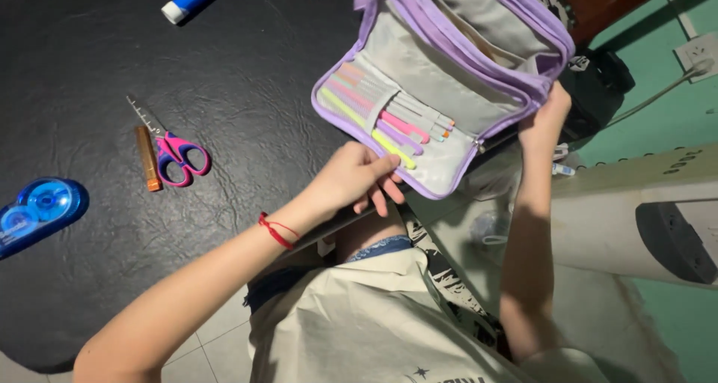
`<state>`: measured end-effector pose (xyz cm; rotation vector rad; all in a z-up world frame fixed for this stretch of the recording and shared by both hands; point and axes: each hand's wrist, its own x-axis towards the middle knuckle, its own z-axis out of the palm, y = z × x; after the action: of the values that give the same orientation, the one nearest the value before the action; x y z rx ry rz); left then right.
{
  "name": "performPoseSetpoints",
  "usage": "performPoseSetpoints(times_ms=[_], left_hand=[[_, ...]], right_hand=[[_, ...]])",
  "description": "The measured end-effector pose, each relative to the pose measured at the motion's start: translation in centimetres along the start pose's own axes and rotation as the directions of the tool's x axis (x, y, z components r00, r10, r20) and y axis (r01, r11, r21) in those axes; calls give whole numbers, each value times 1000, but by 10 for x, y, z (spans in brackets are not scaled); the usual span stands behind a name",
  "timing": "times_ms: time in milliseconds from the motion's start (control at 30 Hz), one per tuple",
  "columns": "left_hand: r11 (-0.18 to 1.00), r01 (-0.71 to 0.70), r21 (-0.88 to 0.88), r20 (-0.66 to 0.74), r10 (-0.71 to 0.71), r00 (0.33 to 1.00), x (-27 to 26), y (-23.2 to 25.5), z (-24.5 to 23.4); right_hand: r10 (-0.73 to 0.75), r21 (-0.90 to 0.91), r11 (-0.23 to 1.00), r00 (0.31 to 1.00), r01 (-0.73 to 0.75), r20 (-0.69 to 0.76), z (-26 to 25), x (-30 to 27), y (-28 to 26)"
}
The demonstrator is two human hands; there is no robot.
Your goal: A person organizes various stationery items including pens, markers, and glue into a multi-compartment pencil case.
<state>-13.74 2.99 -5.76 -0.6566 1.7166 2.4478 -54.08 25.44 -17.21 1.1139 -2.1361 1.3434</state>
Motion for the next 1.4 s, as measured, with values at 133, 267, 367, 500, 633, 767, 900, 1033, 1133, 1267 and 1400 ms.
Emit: performPoseSetpoints(times_ms=[133,267,367,500,633,767,900,1033,1133,1267,1400], left_hand=[[992,77,-105,121,-64,991,3,-21,22],[913,-291,285,222,233,947,-7,-14,29],[123,-636,762,439,624,646,-10,-10,18],[-502,-426,752,652,660,373,4,-8,-13],[-560,-307,770,637,699,324,17,-23,-27],[-624,-248,741,671,695,257,20,-30,-24],[-661,-245,709,705,667,241,10,-34,-28],[-675,-252,694,720,642,263,-15,-33,-34],[-657,-274,702,711,630,311,-33,-33,-35],[-479,-281,831,556,711,431,-68,-32,-30],[-258,-293,921,387,703,596,-128,-37,-40]], right_hand=[[7,-29,1000,1000,-7,1,16,28,4],[12,-62,998,1000,-11,13,37,60,7],[9,-84,996,1000,-7,28,49,76,5],[-2,-105,994,997,10,72,49,78,3],[-8,-112,994,996,18,90,46,72,-5],[-11,-123,992,992,27,125,39,66,-8],[-34,-116,992,987,53,159,37,63,-16],[-54,-101,992,980,75,194,29,46,-26],[-62,-109,990,974,87,217,23,31,-34],[-68,-122,987,964,102,255,17,4,-52],[-85,-107,987,960,117,267,22,-19,-70]])
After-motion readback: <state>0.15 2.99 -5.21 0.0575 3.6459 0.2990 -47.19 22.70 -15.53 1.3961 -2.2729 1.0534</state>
